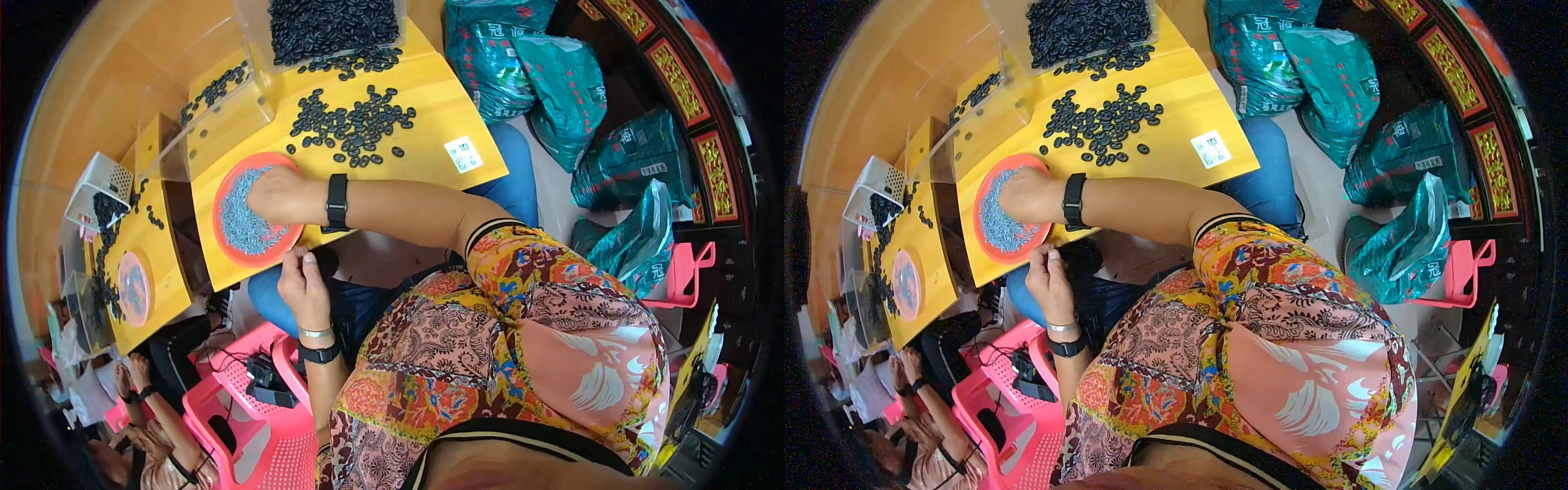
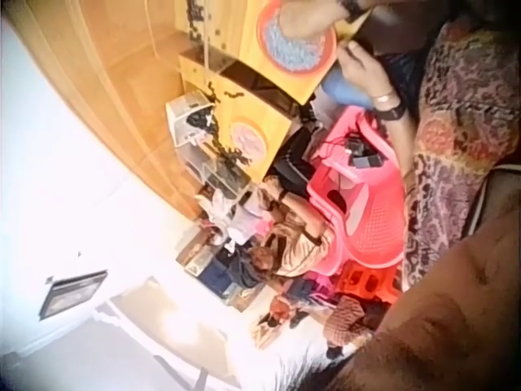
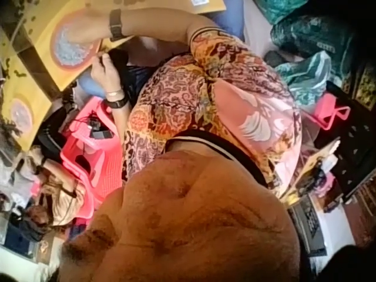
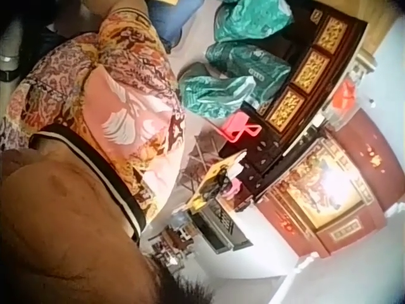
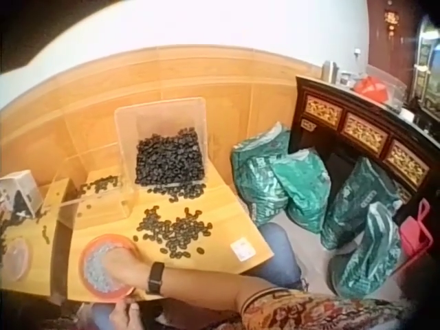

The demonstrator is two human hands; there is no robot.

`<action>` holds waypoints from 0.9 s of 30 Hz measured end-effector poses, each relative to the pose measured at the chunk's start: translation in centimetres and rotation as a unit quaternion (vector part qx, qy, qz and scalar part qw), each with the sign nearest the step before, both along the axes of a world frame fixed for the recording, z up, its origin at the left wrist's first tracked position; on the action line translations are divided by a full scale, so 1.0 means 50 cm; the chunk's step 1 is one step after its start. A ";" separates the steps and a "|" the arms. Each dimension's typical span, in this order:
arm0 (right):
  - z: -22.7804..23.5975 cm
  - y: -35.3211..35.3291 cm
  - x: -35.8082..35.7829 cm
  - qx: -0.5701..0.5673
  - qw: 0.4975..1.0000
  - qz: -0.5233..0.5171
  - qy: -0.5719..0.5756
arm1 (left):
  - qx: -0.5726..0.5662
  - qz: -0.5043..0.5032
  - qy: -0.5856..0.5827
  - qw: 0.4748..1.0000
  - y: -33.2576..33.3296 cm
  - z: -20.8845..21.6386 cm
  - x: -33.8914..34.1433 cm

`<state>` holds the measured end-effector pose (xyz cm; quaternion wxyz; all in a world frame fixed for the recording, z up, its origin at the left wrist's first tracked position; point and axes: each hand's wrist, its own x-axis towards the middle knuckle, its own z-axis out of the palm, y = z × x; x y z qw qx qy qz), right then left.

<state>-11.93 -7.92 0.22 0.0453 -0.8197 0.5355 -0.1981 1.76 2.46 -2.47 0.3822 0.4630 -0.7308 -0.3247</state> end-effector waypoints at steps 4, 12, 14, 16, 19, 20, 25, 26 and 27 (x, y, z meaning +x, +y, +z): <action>0.036 0.015 -0.011 0.046 0.998 0.010 -0.037 | -0.001 -0.003 -0.009 1.000 0.002 -0.010 0.001; 0.010 0.019 0.018 0.054 0.996 -0.005 -0.071 | 0.024 0.006 -0.013 1.000 0.011 0.005 0.005; 0.004 0.022 0.023 0.031 0.997 0.000 -0.070 | 0.027 0.004 -0.006 1.000 0.007 0.001 0.008; 0.004 0.026 0.024 0.030 0.997 0.005 -0.073 | 0.032 0.005 0.000 0.999 0.008 -0.003 0.011; 0.008 0.026 0.021 0.033 0.997 0.013 -0.073 | 0.032 0.001 -0.003 0.999 0.005 -0.003 0.012; 0.008 0.026 0.020 0.039 0.997 0.016 -0.069 | 0.038 -0.001 -0.006 0.999 0.006 -0.004 0.012; 0.013 0.030 0.016 0.021 0.994 0.033 -0.105 | 0.039 -0.004 -0.002 0.999 0.007 -0.004 0.010; 0.016 0.031 0.016 0.028 0.993 0.033 -0.109 | 0.044 -0.003 -0.006 0.999 0.007 -0.004 0.011; 0.016 0.031 0.017 0.028 0.993 0.033 -0.109 | 0.049 -0.003 -0.010 0.999 0.007 -0.004 0.011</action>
